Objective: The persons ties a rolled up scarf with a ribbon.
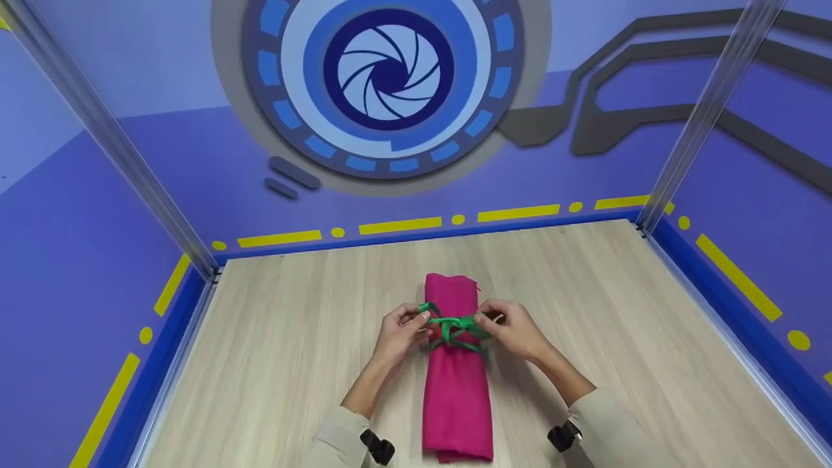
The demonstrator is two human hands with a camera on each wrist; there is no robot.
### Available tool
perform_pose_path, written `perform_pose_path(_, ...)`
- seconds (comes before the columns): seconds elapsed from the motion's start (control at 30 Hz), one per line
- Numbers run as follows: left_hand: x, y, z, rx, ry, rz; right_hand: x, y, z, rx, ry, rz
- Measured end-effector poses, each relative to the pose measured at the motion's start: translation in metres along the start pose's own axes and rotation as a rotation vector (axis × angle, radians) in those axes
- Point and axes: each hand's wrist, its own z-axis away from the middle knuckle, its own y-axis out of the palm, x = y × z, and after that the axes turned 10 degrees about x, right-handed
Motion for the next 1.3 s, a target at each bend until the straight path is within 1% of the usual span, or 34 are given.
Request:
perform_pose_path(0.2, 0.0, -0.007, 0.002, 0.002, 0.006, -0.009, -0.005, -0.004, 0.002, -0.006, -0.004, 0.005)
perform_pose_path(0.37, -0.002, -0.015, 0.007, 0.015, 0.009, -0.05, -0.01, -0.008, 0.005, 0.006, -0.015, -0.008)
perform_pose_path(0.5, -0.006, -0.021, 0.01, 0.028, 0.002, -0.087, -0.012, -0.011, 0.008, 0.009, -0.002, -0.004)
perform_pose_path(0.7, -0.008, -0.029, 0.017, 0.058, -0.016, -0.104, -0.014, -0.017, 0.013, 0.042, 0.03, -0.011)
perform_pose_path(0.8, -0.007, -0.034, 0.021, 0.049, -0.028, -0.124, -0.015, -0.02, 0.015, 0.059, 0.047, -0.009)
perform_pose_path(0.87, -0.007, -0.038, 0.023, 0.031, -0.035, -0.136, -0.017, -0.023, 0.017, 0.064, 0.054, -0.003)
perform_pose_path(1.0, -0.007, -0.045, 0.025, 0.014, -0.04, -0.15, -0.02, -0.03, 0.021, 0.063, 0.049, 0.016)
perform_pose_path(1.13, -0.007, -0.049, 0.029, 0.041, -0.053, -0.18, -0.025, -0.033, 0.025, 0.082, 0.058, 0.03)
perform_pose_path(1.3, -0.006, -0.055, 0.036, 0.082, -0.063, -0.228, -0.031, -0.037, 0.029, 0.109, 0.102, 0.07)
